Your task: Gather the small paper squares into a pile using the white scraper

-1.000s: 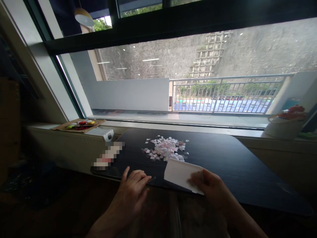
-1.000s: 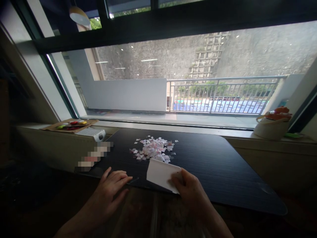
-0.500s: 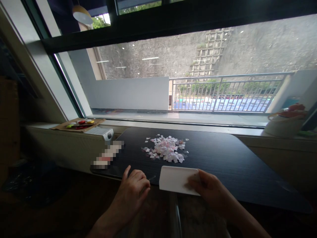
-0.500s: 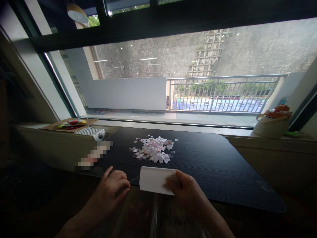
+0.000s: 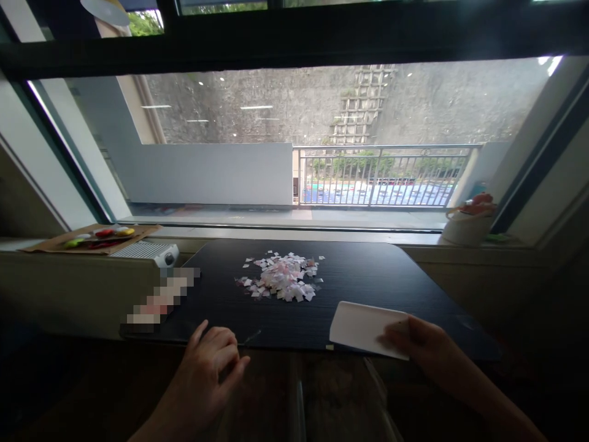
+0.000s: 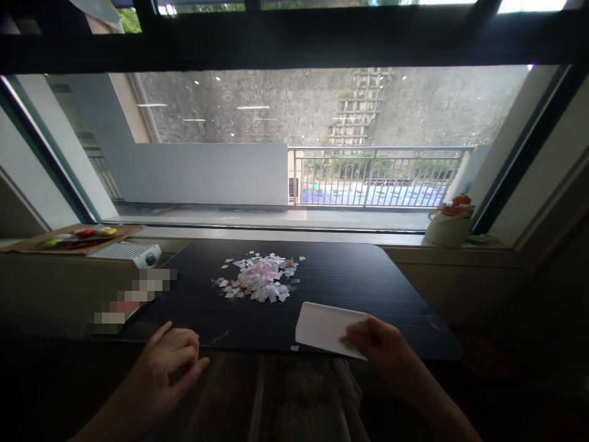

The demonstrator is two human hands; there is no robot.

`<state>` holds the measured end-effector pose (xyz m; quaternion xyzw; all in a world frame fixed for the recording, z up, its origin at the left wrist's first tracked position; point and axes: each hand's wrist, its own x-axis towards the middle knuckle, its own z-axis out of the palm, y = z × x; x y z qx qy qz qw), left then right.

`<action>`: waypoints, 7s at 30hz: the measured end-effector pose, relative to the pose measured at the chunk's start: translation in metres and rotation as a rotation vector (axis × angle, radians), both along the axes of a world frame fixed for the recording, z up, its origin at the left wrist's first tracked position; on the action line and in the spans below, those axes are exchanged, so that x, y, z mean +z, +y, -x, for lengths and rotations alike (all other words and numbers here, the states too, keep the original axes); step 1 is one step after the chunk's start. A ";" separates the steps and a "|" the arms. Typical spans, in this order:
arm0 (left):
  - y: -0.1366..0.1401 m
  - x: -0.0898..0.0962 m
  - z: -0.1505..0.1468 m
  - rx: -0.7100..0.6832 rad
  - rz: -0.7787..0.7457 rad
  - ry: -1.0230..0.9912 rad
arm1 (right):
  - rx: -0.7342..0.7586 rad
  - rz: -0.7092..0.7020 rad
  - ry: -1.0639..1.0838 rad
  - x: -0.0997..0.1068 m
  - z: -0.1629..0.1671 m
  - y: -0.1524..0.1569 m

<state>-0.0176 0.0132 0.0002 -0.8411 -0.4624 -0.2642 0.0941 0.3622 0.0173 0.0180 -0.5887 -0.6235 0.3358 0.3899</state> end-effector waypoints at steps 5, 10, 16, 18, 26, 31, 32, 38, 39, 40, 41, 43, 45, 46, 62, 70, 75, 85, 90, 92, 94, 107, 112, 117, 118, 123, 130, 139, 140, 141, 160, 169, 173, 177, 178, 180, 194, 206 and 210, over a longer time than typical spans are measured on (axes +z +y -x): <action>0.001 0.001 0.000 0.002 -0.021 0.048 | 0.025 0.053 0.128 -0.005 -0.004 -0.001; 0.001 0.001 0.003 -0.008 -0.029 0.054 | 0.020 0.052 0.171 -0.012 -0.010 0.007; 0.002 -0.003 0.006 -0.009 -0.046 0.064 | 0.026 0.131 0.169 -0.008 -0.003 0.012; 0.002 -0.004 0.007 -0.010 -0.047 0.063 | 0.041 0.174 0.217 -0.003 0.002 0.013; 0.003 -0.007 0.011 0.003 -0.051 0.060 | 0.115 0.166 0.322 -0.002 0.003 0.024; 0.003 -0.009 0.010 -0.005 -0.036 0.060 | 0.011 -0.021 0.359 -0.005 0.015 0.050; 0.003 -0.008 0.009 -0.013 -0.036 0.059 | -0.015 -0.062 0.341 -0.005 0.020 0.056; 0.003 -0.005 0.011 -0.020 -0.055 0.048 | 0.000 -0.176 0.115 -0.003 0.044 0.066; 0.003 -0.005 0.011 -0.017 -0.051 0.045 | 0.018 -0.182 0.093 -0.003 0.046 0.063; 0.002 -0.006 0.012 -0.014 -0.047 0.041 | 0.035 -0.187 0.081 -0.004 0.047 0.060; 0.002 -0.006 0.012 -0.007 -0.043 0.037 | 0.046 -0.193 0.075 -0.003 0.048 0.056; 0.002 -0.006 0.012 0.001 -0.036 0.035 | 0.030 -0.215 0.072 -0.002 0.047 0.050; 0.001 -0.006 0.010 0.007 -0.041 0.032 | -0.002 -0.230 0.066 -0.001 0.046 0.048; 0.001 -0.006 0.010 0.007 -0.047 0.030 | -0.012 -0.231 0.065 0.000 0.045 0.049; 0.001 -0.008 0.011 0.028 -0.085 0.019 | 0.045 -0.178 0.065 0.000 0.052 0.049; 0.001 -0.005 0.013 0.033 -0.101 0.029 | 0.061 -0.204 0.019 0.001 0.049 0.047; 0.009 -0.012 0.014 0.092 -0.116 0.002 | 0.114 -0.191 0.051 -0.001 0.053 0.045; 0.021 -0.019 0.022 0.121 -0.215 -0.062 | 0.044 -0.175 -0.008 0.002 0.026 0.046; 0.049 -0.015 0.015 0.158 -0.187 -0.207 | 0.082 -0.015 0.278 -0.002 0.024 0.072; 0.062 -0.013 0.013 0.169 -0.188 -0.265 | 0.084 0.027 0.287 -0.003 0.026 0.082; 0.073 -0.013 0.012 0.182 -0.188 -0.312 | 0.097 0.060 0.284 -0.002 0.027 0.088; 0.075 -0.022 0.008 0.158 -0.015 -0.467 | 0.373 0.321 0.277 0.004 0.010 0.085; 0.075 -0.021 0.008 0.173 0.020 -0.494 | 0.403 0.334 0.281 0.005 0.006 0.081; 0.074 -0.020 0.007 0.173 0.020 -0.503 | 0.397 0.323 0.286 0.009 0.001 0.072; 0.074 -0.020 0.007 0.173 0.019 -0.501 | 0.388 0.318 0.288 0.010 0.000 0.070; 0.074 -0.019 0.006 0.173 0.010 -0.483 | 0.208 0.187 0.313 0.005 -0.004 0.071; 0.075 -0.022 0.007 0.171 -0.020 -0.477 | -0.103 -0.100 0.270 -0.012 0.017 0.088; 0.075 -0.022 0.004 0.184 0.003 -0.491 | 0.001 -0.230 0.068 -0.023 0.069 0.062; 0.075 -0.022 0.004 0.185 0.004 -0.490 | -0.006 -0.249 0.044 -0.023 0.072 0.059; 0.074 -0.021 0.003 0.185 0.001 -0.490 | -0.017 -0.263 0.020 -0.022 0.074 0.058; 0.073 -0.020 -0.001 0.184 -0.018 -0.475 | -0.014 -0.272 -0.169 -0.011 0.082 0.044; 0.072 -0.018 -0.002 0.194 -0.018 -0.477 | 0.023 -0.189 0.034 -0.018 0.080 0.046; 0.072 -0.018 -0.002 0.185 0.002 -0.471 | -0.066 -0.164 0.123 -0.026 0.075 0.052; 0.071 -0.015 -0.003 0.184 0.008 -0.469 | -0.114 -0.145 0.191 -0.029 0.074 0.054; 0.071 -0.015 -0.003 0.183 0.009 -0.468 | -0.122 -0.142 0.198 -0.029 0.075 0.055; 0.071 -0.014 -0.003 0.181 0.008 -0.466 | -0.149 -0.147 0.187 -0.031 0.077 0.055; 0.073 -0.017 -0.002 0.167 -0.006 -0.436 | -0.039 -0.110 0.350 -0.032 0.082 0.049; 0.074 -0.019 -0.003 0.168 -0.011 -0.397 | -0.106 -0.139 0.320 -0.036 0.089 0.050; 0.074 -0.020 -0.002 0.162 -0.016 -0.397 | -0.202 -0.172 0.237 -0.034 0.088 0.048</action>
